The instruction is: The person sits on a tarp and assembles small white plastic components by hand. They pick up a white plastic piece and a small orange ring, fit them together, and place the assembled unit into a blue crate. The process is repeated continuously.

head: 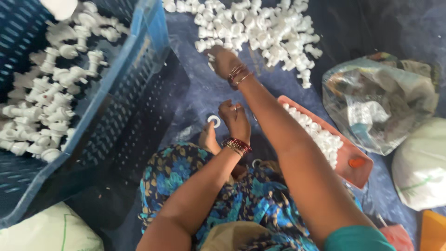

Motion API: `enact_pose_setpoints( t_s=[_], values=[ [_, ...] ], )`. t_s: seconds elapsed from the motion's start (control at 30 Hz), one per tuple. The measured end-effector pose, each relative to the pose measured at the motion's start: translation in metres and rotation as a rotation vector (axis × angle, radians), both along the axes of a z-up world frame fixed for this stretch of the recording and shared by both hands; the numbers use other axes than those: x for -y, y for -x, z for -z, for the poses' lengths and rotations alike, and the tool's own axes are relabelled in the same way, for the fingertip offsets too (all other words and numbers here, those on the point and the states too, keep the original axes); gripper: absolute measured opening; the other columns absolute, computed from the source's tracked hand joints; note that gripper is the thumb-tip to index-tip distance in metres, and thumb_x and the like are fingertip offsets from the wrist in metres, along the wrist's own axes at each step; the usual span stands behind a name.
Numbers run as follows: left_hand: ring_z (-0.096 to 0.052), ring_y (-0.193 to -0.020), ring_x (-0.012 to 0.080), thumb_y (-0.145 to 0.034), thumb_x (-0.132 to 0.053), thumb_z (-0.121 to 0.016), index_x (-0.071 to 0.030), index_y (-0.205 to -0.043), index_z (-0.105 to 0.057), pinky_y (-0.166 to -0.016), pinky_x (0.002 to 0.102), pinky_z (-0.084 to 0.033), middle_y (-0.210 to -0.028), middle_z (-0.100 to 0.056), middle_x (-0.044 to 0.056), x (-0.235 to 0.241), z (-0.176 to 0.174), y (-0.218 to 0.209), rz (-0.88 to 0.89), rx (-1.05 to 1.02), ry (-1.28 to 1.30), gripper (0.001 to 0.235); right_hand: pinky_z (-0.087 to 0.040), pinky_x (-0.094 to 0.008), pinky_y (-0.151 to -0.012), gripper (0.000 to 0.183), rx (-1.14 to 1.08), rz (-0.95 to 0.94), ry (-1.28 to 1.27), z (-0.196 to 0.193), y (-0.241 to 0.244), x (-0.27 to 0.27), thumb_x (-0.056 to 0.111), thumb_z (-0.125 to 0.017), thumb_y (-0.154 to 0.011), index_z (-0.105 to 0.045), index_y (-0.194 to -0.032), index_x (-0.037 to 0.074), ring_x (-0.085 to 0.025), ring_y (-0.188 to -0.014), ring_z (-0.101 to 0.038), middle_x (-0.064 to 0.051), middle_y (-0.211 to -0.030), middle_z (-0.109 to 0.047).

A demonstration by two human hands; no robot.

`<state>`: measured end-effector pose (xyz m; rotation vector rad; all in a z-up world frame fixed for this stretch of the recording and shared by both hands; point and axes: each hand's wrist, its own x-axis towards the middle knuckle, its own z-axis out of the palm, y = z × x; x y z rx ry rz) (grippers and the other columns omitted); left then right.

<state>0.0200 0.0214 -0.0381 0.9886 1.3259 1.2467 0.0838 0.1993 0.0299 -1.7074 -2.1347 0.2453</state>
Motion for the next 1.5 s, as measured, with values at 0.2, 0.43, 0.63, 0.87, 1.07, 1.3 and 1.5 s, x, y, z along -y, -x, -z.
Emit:
enact_pose_setpoints(
  t_s=[0.2, 0.43, 0.63, 0.87, 1.07, 1.3, 1.5],
  values=[
    [-0.052, -0.111, 0.0341, -0.092, -0.009, -0.063, 0.005, -0.125, -0.050, -0.100, 0.045, -0.045, -0.123, -0.048, 0.022, -0.009, -0.009, 0.009, -0.027, -0.045, 0.080, 0.037, -0.054, -0.049, -0.085, 0.024, 0.225, 0.140, 0.232, 0.102, -0.018, 0.022, 0.007, -0.062, -0.093, -0.067, -0.115, 0.016, -0.037, -0.105, -0.067, -0.015, -0.124, -0.061],
    [-0.050, -0.118, 0.0361, -0.087, -0.031, -0.086, 0.011, -0.141, -0.038, -0.096, 0.048, -0.044, -0.131, -0.049, 0.028, -0.006, -0.014, 0.025, 0.202, -0.123, -0.125, 0.084, -0.055, -0.035, -0.083, 0.045, -0.855, -0.015, 0.368, 0.014, -0.052, 0.169, 0.007, -0.068, -0.099, -0.043, -0.136, 0.008, -0.019, -0.102, -0.067, -0.006, -0.109, -0.069],
    [-0.067, -0.077, 0.0134, -0.090, -0.028, -0.080, 0.002, -0.125, -0.054, -0.062, 0.028, -0.055, -0.100, -0.068, 0.012, 0.021, -0.031, 0.031, 0.972, 0.331, 0.502, 0.053, -0.050, -0.030, -0.099, 0.065, -0.926, 0.242, 0.405, 0.015, -0.154, 0.340, 0.001, -0.074, -0.099, -0.045, -0.156, 0.005, -0.017, -0.113, -0.064, -0.012, -0.121, -0.071],
    [-0.067, -0.069, 0.0137, -0.083, -0.015, -0.079, -0.010, -0.119, -0.045, -0.057, 0.029, -0.054, -0.099, -0.065, 0.007, 0.011, -0.039, 0.033, 0.910, 0.237, 0.450, 0.050, -0.059, -0.046, -0.082, 0.023, 0.471, 1.040, 0.701, 0.055, -0.316, 0.512, 0.022, -0.063, -0.094, -0.077, -0.105, 0.008, -0.036, -0.095, -0.074, -0.020, -0.107, -0.075],
    [-0.064, -0.076, 0.0118, -0.090, -0.032, -0.070, -0.017, -0.121, -0.049, -0.062, 0.032, -0.055, -0.105, -0.061, -0.001, 0.005, -0.041, 0.036, 0.914, 0.202, 0.589, 0.040, -0.057, -0.051, -0.077, 0.024, 0.364, 1.220, 0.570, 0.082, -0.306, 0.570, 0.027, -0.067, -0.090, -0.077, -0.103, 0.010, -0.043, -0.091, -0.071, -0.020, -0.120, -0.068],
    [-0.068, -0.099, 0.0141, -0.092, -0.033, -0.066, -0.015, -0.124, -0.050, -0.072, 0.033, -0.054, -0.113, -0.068, 0.006, 0.014, -0.024, 0.030, 1.075, 0.406, 0.418, 0.040, -0.058, -0.045, -0.084, 0.030, 0.190, 1.225, 0.477, 0.054, -0.292, 0.541, 0.013, -0.068, -0.077, -0.078, -0.104, 0.010, -0.038, -0.095, -0.072, -0.021, -0.104, -0.074],
    [-0.069, -0.100, 0.0158, -0.087, -0.018, -0.085, -0.010, -0.124, -0.048, -0.089, 0.032, -0.056, -0.107, -0.068, 0.005, 0.025, -0.022, 0.026, 1.100, 0.151, -0.324, 0.052, -0.061, -0.028, -0.080, 0.021, -0.802, 0.947, 0.106, -0.021, -0.202, 0.441, 0.007, -0.068, -0.094, -0.074, -0.112, 0.000, -0.016, -0.086, -0.074, -0.011, -0.104, -0.076]
  ],
)
